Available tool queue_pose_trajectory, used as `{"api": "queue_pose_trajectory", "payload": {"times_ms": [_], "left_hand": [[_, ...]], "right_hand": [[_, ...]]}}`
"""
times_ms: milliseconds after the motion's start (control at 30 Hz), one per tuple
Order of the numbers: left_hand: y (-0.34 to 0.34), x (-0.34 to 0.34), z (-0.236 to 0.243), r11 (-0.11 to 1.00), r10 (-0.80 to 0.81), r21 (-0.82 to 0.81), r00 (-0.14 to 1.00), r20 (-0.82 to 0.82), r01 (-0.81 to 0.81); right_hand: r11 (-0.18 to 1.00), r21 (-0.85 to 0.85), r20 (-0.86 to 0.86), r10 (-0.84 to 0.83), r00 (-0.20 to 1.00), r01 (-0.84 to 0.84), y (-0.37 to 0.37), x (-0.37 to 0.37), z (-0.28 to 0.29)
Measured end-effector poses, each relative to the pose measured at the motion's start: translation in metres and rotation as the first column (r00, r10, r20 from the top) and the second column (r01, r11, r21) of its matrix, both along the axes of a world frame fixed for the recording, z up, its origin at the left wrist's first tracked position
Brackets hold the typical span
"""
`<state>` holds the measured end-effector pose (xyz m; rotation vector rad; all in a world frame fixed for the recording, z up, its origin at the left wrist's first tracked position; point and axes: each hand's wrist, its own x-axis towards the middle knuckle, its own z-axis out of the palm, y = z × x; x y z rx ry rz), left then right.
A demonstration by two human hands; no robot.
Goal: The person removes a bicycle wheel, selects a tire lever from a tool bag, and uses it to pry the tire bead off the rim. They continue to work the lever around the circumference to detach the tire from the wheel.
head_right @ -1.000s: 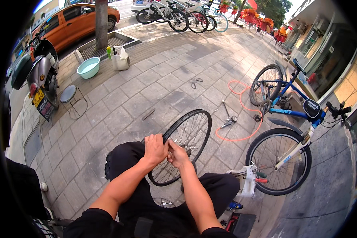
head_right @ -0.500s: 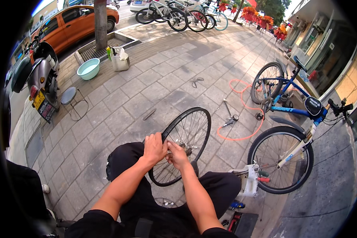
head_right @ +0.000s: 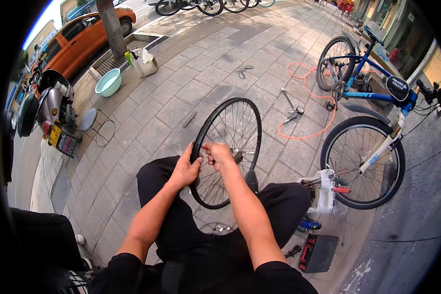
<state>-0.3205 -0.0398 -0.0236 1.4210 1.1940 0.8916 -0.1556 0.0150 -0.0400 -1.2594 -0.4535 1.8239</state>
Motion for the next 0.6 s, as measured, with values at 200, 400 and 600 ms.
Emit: {"api": "queue_pose_trajectory", "payload": {"times_ms": [200,400,600], "left_hand": [[0.02,-0.012,0.027,0.997,-0.061,-0.042,0.996,-0.071,0.058],[0.026,-0.015,0.036,0.992,-0.065,-0.108,0.996,-0.057,0.059],[0.031,-0.012,0.024,0.995,-0.016,-0.1,0.999,-0.033,0.013]], "right_hand": [[0.985,0.087,0.014,-0.15,0.989,0.148,-0.011,-0.013,0.011],[0.881,0.271,0.21,-0.448,0.869,0.388,-0.015,-0.042,-0.008],[0.827,0.439,0.443,-0.538,0.717,0.35,-0.014,-0.034,-0.001]]}}
